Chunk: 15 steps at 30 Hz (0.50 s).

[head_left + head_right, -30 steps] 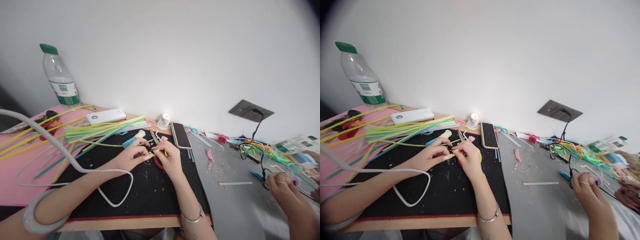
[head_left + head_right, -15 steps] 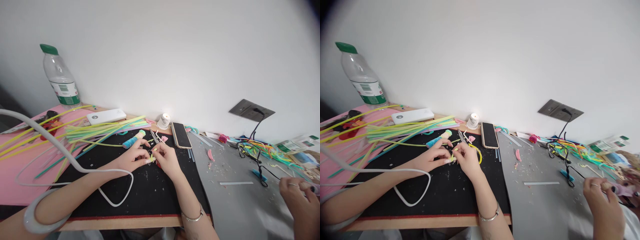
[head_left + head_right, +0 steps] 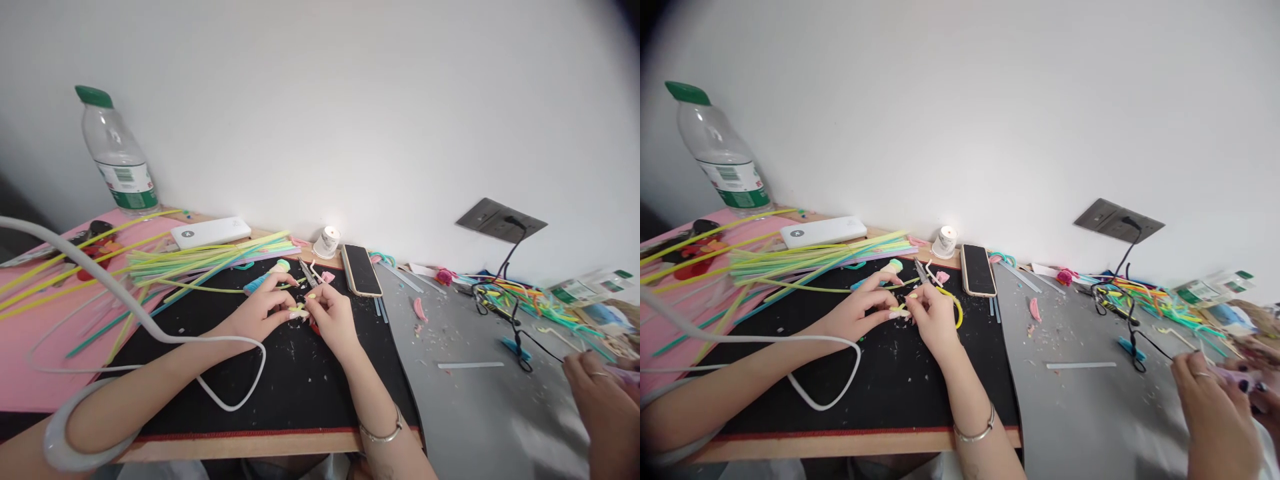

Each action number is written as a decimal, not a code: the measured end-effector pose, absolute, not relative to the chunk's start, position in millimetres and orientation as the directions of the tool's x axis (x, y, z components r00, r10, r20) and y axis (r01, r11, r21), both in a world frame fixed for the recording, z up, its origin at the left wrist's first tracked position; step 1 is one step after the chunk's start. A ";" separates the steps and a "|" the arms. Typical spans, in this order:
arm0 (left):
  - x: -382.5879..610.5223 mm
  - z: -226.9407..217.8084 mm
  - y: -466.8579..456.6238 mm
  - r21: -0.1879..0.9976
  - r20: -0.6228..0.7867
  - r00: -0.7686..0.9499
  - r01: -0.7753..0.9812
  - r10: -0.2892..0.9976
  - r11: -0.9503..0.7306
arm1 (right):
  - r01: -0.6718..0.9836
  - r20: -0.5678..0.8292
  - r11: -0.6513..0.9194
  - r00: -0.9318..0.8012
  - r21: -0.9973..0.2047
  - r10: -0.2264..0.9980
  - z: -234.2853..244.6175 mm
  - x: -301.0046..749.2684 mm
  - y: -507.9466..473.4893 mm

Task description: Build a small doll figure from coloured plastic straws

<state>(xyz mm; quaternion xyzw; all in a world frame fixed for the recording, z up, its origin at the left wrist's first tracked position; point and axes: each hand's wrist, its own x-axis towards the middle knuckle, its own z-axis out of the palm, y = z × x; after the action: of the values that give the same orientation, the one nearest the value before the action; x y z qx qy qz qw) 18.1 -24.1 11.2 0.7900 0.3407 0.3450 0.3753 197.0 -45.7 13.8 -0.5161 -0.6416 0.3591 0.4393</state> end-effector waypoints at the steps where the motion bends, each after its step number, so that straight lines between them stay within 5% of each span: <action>1: 17.7 10.7 -24.1 0.813 0.308 0.532 0.283 0.789 -0.508 | 0.334 0.178 0.195 -0.082 -0.922 0.981 13.2 196.5 -44.9; 8: 16.3 2.7 -23.6 0.731 0.427 0.532 0.273 0.731 -0.625 | 0.314 0.076 0.112 -0.124 -0.943 0.989 5.5 195.1 -39.8; 15: 17.7 0.7 -17.5 0.901 0.227 0.456 0.237 0.861 -0.363 | 0.271 0.266 0.239 0.067 -0.932 0.962 8.9 195.7 -41.5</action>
<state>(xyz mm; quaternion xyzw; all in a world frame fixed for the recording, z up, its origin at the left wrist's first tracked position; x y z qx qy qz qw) 17.7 -17.5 0.7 0.7396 0.3711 0.3666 0.4253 195.7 -41.5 8.9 -0.5178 -0.5952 0.3353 0.5149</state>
